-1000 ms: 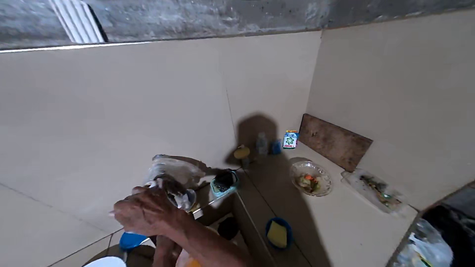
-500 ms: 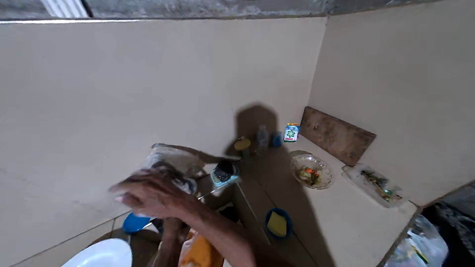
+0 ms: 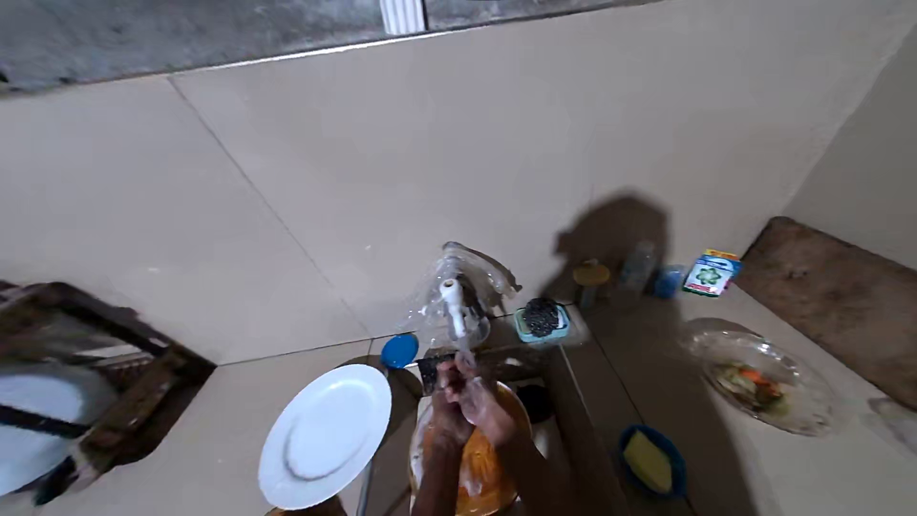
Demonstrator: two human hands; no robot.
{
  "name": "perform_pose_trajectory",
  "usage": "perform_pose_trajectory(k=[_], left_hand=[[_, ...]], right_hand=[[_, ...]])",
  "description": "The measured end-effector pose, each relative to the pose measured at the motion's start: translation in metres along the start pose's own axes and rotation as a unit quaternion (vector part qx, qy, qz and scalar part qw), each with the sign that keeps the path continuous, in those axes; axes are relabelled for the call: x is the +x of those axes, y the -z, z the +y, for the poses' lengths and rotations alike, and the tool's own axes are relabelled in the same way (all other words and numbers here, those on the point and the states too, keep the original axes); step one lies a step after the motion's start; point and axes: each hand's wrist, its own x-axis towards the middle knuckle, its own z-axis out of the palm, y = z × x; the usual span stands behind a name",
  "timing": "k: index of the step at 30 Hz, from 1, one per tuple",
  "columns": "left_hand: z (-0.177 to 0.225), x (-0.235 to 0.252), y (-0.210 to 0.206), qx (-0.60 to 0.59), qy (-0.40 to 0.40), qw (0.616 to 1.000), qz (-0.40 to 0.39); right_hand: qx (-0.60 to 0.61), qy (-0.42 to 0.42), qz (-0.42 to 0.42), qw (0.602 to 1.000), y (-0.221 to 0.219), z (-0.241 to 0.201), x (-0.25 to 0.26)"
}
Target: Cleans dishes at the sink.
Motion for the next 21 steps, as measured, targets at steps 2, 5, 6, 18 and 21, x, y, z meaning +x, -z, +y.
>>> perform_pose_trajectory(k=[2,5,6,18,21], left_hand=[[-0.009,-0.007,-0.006,-0.062,0.014,0.997,0.048],[-0.039,-0.010,0.001,-0.050,-0.031,0.992,0.113],[-0.050,-0.012,0.003,-0.016,-0.028,0.988,0.151],[0.051,-0.106,0.059,0.746,-0.030,0.616,0.250],[0.058,-0.119,0.080,0.765,0.038,0.590,0.255]], right_hand=[[-0.102,0.039,0.050,0.993,0.003,0.008,-0.005],[-0.333,0.118,0.116,0.928,0.003,0.010,-0.012],[-0.397,0.128,0.141,0.898,-0.004,0.004,-0.022],[-0.750,-0.071,0.099,0.650,0.046,-0.035,-0.036],[-0.772,-0.102,0.134,0.612,0.014,-0.059,-0.101]])
